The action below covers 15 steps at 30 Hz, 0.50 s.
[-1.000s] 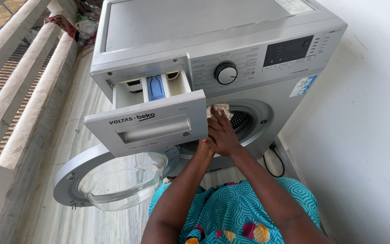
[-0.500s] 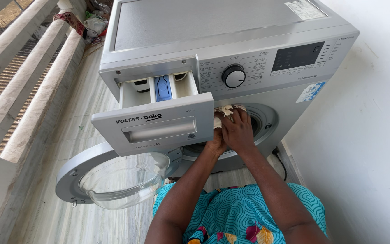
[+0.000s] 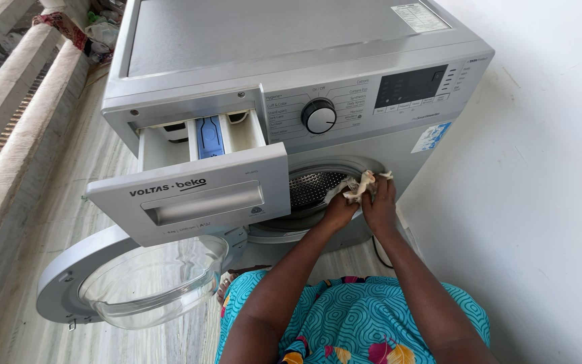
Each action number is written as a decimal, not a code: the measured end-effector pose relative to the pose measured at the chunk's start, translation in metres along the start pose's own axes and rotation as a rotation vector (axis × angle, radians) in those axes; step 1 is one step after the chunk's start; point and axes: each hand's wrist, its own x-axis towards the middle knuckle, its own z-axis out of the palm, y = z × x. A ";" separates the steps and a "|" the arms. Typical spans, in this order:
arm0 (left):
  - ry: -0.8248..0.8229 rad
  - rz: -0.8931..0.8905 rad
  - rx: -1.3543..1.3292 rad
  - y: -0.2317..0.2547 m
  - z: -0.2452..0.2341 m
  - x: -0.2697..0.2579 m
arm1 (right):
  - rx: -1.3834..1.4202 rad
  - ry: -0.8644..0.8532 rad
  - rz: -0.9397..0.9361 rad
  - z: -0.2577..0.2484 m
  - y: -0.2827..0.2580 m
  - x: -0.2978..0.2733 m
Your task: The person wipes the front panel, control panel, and door seal of a washing machine using a cloth. They also wipe the inside of the open door and the detergent drawer area.
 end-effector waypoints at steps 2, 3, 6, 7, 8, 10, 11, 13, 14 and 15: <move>0.050 0.055 0.125 0.007 0.001 -0.002 | 0.135 0.028 0.142 0.029 0.037 -0.011; 0.077 0.032 0.131 0.015 0.002 -0.004 | 0.205 0.043 0.211 0.042 0.051 -0.012; 0.175 0.043 0.095 0.041 -0.001 -0.010 | 0.346 0.082 0.344 0.059 0.066 -0.005; 0.214 0.104 0.045 0.048 -0.003 -0.012 | 0.403 0.100 0.350 0.056 0.060 -0.001; 0.253 0.164 -0.004 0.053 -0.006 -0.013 | 0.461 0.117 0.357 0.052 0.049 0.003; 0.269 0.197 -0.190 0.062 -0.014 -0.016 | 0.476 0.170 0.258 0.042 0.014 0.008; 0.278 0.215 -0.282 0.067 -0.018 -0.018 | 0.433 0.204 0.152 0.037 -0.006 0.010; 0.234 0.072 -0.642 0.075 -0.034 -0.025 | 0.384 0.218 0.012 0.032 -0.045 0.013; 0.210 -0.004 -0.819 0.080 -0.045 -0.032 | 0.377 0.199 -0.019 0.031 -0.064 0.012; 0.205 -0.057 -0.980 0.085 -0.057 -0.039 | 0.370 0.180 -0.050 0.031 -0.082 0.010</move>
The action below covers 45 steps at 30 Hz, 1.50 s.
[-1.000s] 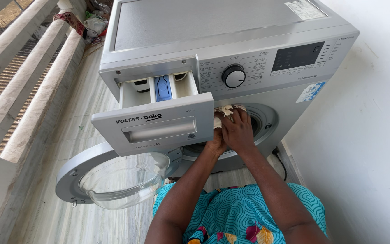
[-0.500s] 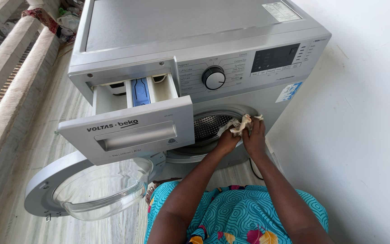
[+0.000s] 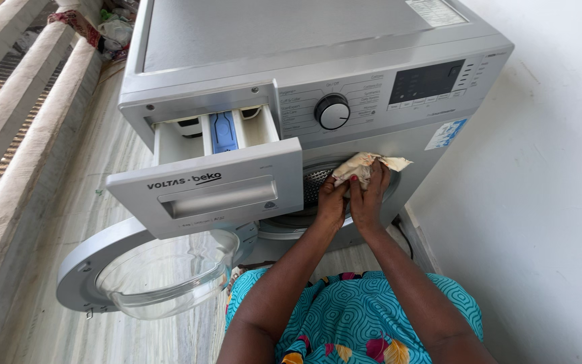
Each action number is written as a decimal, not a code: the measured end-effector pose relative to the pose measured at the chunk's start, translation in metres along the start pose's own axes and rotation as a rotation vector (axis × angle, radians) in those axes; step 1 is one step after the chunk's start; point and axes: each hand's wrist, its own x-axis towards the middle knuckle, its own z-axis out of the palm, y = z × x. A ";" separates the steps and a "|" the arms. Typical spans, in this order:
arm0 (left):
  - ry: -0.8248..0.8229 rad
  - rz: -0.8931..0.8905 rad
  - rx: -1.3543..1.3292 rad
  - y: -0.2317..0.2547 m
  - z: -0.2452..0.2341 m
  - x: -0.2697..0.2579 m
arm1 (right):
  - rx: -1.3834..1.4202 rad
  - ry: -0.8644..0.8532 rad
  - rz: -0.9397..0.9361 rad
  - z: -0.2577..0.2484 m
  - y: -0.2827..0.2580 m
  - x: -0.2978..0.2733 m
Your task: The person wipes the front panel, control panel, and door seal of a washing machine using a cloth. They also wipe the inside of the open door and the detergent drawer area.
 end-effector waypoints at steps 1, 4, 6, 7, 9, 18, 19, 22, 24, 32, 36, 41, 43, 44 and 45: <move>0.021 -0.061 -0.158 0.015 -0.005 -0.005 | -0.078 -0.057 -0.025 0.006 -0.014 0.000; -0.056 -0.130 -0.533 0.052 -0.028 -0.021 | -0.289 -0.229 -0.165 0.027 -0.052 -0.002; -0.057 -0.103 -0.590 0.061 -0.054 -0.026 | -0.400 -0.340 -0.341 0.043 -0.076 -0.006; -0.009 -0.076 -0.540 0.063 -0.073 -0.027 | -0.411 -0.420 -0.389 0.051 -0.088 -0.009; -0.169 0.017 -0.527 0.059 -0.110 -0.030 | -0.436 -0.575 -0.486 0.065 -0.112 -0.016; -0.286 0.105 -0.522 0.020 -0.186 -0.019 | -0.386 -1.143 -0.229 0.080 -0.126 -0.019; -0.246 0.070 -0.521 0.020 -0.179 -0.017 | -0.382 -1.081 -0.278 0.077 -0.121 -0.017; -0.122 -0.037 -0.514 0.033 -0.141 -0.014 | -0.411 -0.977 -0.344 0.069 -0.097 -0.012; -0.095 -0.073 -0.483 0.044 -0.107 -0.018 | -0.489 -1.014 -0.270 0.062 -0.075 -0.008; -0.190 -0.157 -0.148 -0.005 -0.035 0.014 | -0.516 -0.541 -0.208 -0.003 0.015 0.008; -0.249 -0.136 0.265 -0.074 -0.037 0.050 | -0.443 -0.496 0.004 -0.036 0.057 -0.002; -0.349 0.113 0.488 -0.115 -0.027 0.055 | -0.008 -0.293 0.180 -0.036 0.106 -0.036; -0.399 0.216 0.688 -0.120 -0.031 0.056 | 0.085 -0.166 0.201 -0.024 0.128 -0.053; -0.425 0.270 0.789 -0.120 -0.033 0.056 | 0.090 -0.123 0.293 -0.016 0.137 -0.062; -0.408 0.215 0.793 -0.119 -0.033 0.054 | 0.097 -0.079 0.381 -0.008 0.143 -0.068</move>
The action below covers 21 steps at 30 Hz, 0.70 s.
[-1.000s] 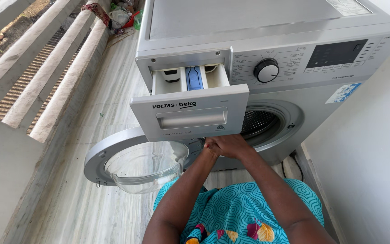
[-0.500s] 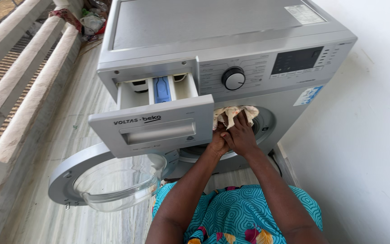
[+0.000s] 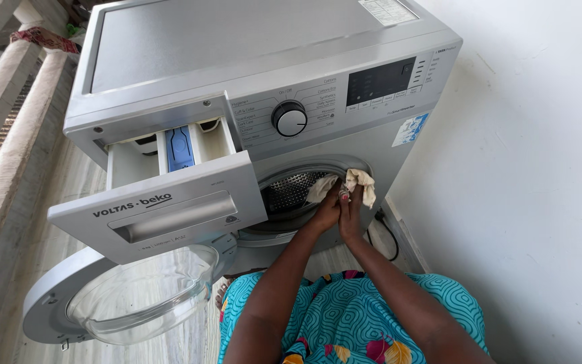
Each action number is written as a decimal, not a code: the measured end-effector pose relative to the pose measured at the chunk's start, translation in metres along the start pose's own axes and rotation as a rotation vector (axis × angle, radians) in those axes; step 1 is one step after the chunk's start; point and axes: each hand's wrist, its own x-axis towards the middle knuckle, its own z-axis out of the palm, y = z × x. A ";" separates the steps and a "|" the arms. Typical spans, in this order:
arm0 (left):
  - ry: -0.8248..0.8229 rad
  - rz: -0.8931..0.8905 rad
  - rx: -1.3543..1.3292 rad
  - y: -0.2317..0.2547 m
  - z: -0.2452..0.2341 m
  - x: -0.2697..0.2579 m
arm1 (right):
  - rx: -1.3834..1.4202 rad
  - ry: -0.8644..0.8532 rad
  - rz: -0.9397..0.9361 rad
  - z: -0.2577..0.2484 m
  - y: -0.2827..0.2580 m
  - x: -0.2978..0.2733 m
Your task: The person wipes the front panel, control panel, and door seal of a washing machine using a cloth. They also wipe the inside of the open door and the detergent drawer area.
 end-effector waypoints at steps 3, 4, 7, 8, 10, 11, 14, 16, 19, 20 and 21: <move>0.028 -0.160 -0.163 0.006 -0.005 -0.003 | 0.038 0.148 -0.014 0.017 -0.003 0.002; 0.054 -0.216 -0.312 0.010 -0.005 -0.004 | -0.017 0.173 -0.055 0.021 -0.008 0.003; 0.102 -0.274 -0.571 0.032 -0.015 -0.011 | -0.142 0.197 -0.172 0.019 -0.055 0.002; 0.112 -0.273 -0.629 0.044 -0.019 -0.014 | -0.155 0.173 -0.215 0.015 -0.074 0.003; 0.155 -0.306 -0.672 0.068 -0.025 -0.022 | -0.155 0.145 -0.291 0.007 -0.111 0.009; 0.178 -0.321 -0.695 0.079 -0.027 -0.024 | -0.142 0.141 -0.325 0.002 -0.127 0.013; 0.291 -0.341 -0.855 0.111 -0.029 -0.036 | -0.048 0.073 -0.397 -0.007 -0.172 0.023; 0.293 -0.306 -0.910 0.134 -0.034 -0.044 | -0.018 0.088 -0.482 -0.012 -0.194 0.027; 0.174 -0.130 -1.022 0.181 -0.042 -0.064 | -0.055 0.249 -0.638 -0.025 -0.215 0.038; 0.113 -0.051 -1.061 0.197 -0.046 -0.071 | -0.072 0.321 -0.656 -0.031 -0.217 0.045; 0.059 0.041 -0.903 0.212 -0.053 -0.075 | -0.053 0.364 -0.668 -0.034 -0.217 0.054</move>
